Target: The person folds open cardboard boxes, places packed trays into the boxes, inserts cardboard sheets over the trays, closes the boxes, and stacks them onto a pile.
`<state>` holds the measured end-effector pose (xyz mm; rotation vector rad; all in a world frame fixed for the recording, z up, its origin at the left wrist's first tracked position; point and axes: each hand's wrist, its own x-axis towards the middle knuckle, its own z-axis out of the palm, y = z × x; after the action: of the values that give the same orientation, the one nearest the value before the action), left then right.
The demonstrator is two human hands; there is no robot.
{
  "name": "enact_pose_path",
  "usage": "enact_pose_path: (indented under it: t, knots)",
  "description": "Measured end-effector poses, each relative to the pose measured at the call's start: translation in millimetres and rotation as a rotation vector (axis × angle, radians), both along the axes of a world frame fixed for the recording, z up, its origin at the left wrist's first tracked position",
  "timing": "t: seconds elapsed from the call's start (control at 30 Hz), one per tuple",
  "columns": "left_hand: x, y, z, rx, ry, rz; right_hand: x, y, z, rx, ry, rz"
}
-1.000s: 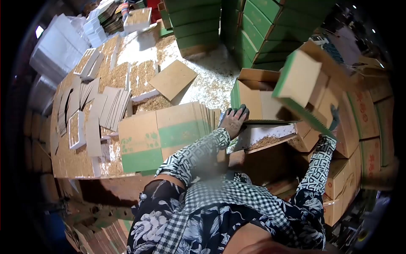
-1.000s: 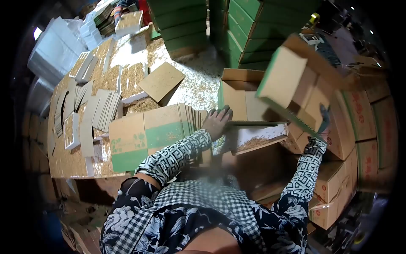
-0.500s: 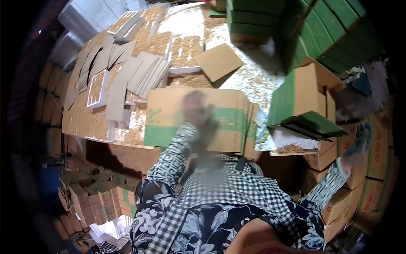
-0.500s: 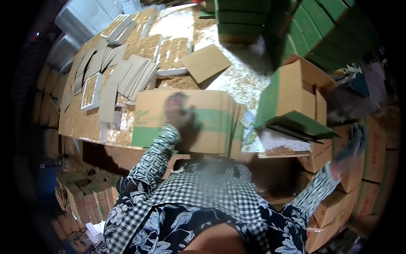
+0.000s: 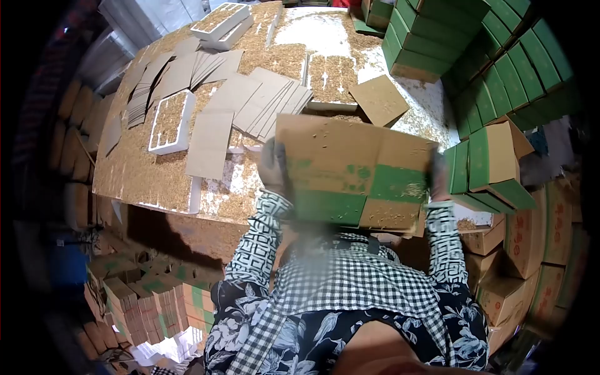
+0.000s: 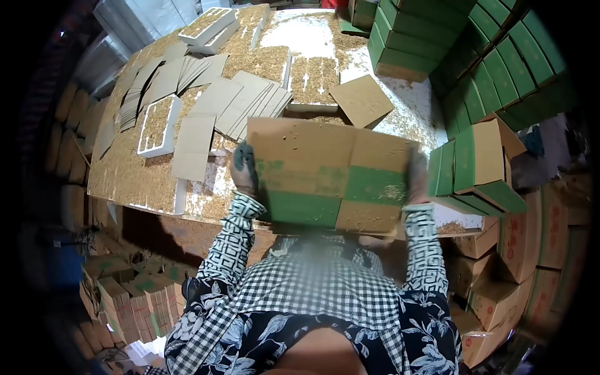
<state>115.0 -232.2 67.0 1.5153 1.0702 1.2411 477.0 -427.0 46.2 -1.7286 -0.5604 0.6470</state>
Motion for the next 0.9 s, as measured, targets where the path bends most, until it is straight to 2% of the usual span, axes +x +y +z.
enact_pose_path:
  t: [0.03,0.07,0.1,0.13,0.23,0.27,0.3,0.33,0.37,0.4,0.43,0.5,0.53,0.57,0.6,0.63,0.67,0.7,0.77,0.8,0.83,0.87,0.9]
  knots:
    - [-8.5,11.9,9.7,0.016,-0.080,-0.107,1.8,11.4,39.2,0.295,0.480,-0.158]
    - [-12.2,30.2,3.6,0.007,-0.077,-0.153,7.4,14.6,49.5,0.367,0.151,-0.123]
    - [0.8,26.3,51.3,0.277,-0.009,-0.165,30.9,19.1,43.8,0.268,-0.120,-0.098]
    - [6.1,27.6,66.1,0.169,-0.047,-0.170,54.3,23.3,38.2,0.165,-0.392,-0.108]
    - [12.9,41.0,95.4,-0.038,-0.112,-0.064,-4.0,49.8,95.0,0.310,-0.373,-0.212]
    - [9.5,49.5,93.3,-0.046,-0.170,-0.007,-30.1,48.0,108.8,0.431,-0.424,-0.207]
    - [4.8,57.9,79.0,-0.061,-0.223,0.048,-56.7,38.5,122.6,0.475,-0.389,-0.177]
    - [2.0,65.3,51.5,0.047,-0.227,0.190,-83.2,29.0,136.5,0.517,-0.353,-0.147]
    - [-24.0,58.6,60.1,-0.332,-0.164,-0.031,-87.3,28.2,139.3,0.562,-0.267,-0.124]
    - [-24.7,47.5,64.9,-0.331,-0.342,-0.176,-91.3,27.6,142.3,0.606,-0.180,-0.104]
    - [-16.3,27.4,78.0,-0.330,-0.512,-0.328,-61.8,35.9,116.9,0.662,-0.048,-0.140]
    - [-7.5,-14.1,30.4,0.378,0.148,-0.413,-27.7,50.6,105.8,0.593,0.008,-0.010]
    - [8.6,-45.7,60.5,0.486,0.202,-0.608,-61.5,57.8,147.8,0.390,-0.198,0.008]
    - [23.1,-68.2,102.8,0.554,0.361,-0.961,-40.1,69.1,111.4,0.333,-0.889,0.090]
    - [32.7,-91.0,85.5,0.713,0.542,-1.075,-49.0,63.1,116.4,0.147,-1.065,0.176]
    - [30.7,-98.6,64.4,0.621,0.505,-1.068,-59.6,54.4,119.6,-0.044,-1.232,0.256]
    - [30.3,-106.5,56.1,0.530,0.463,-1.057,-47.5,52.3,119.9,0.093,-1.079,0.339]
    - [21.8,-105.1,56.2,0.206,0.296,-0.933,-36.0,41.3,131.8,0.086,-1.000,0.505]
    - [13.7,-99.6,85.2,-0.306,-0.107,-0.544,-26.3,9.0,132.9,0.126,-0.501,0.720]
    - [24.2,-103.5,82.7,-0.330,-0.307,-0.272,-22.2,-11.6,106.4,0.194,-0.576,0.952]
    - [11.2,-90.6,60.6,-0.453,-0.198,-0.405,-20.5,-32.9,80.2,0.265,-0.650,1.189]
    - [5.3,-84.7,34.3,-0.388,-0.052,-0.433,-31.5,-49.3,94.6,0.163,-0.714,1.194]
    - [3.4,-85.8,42.4,-0.464,-0.051,-0.488,-39.3,-60.4,112.5,0.061,-0.782,1.203]
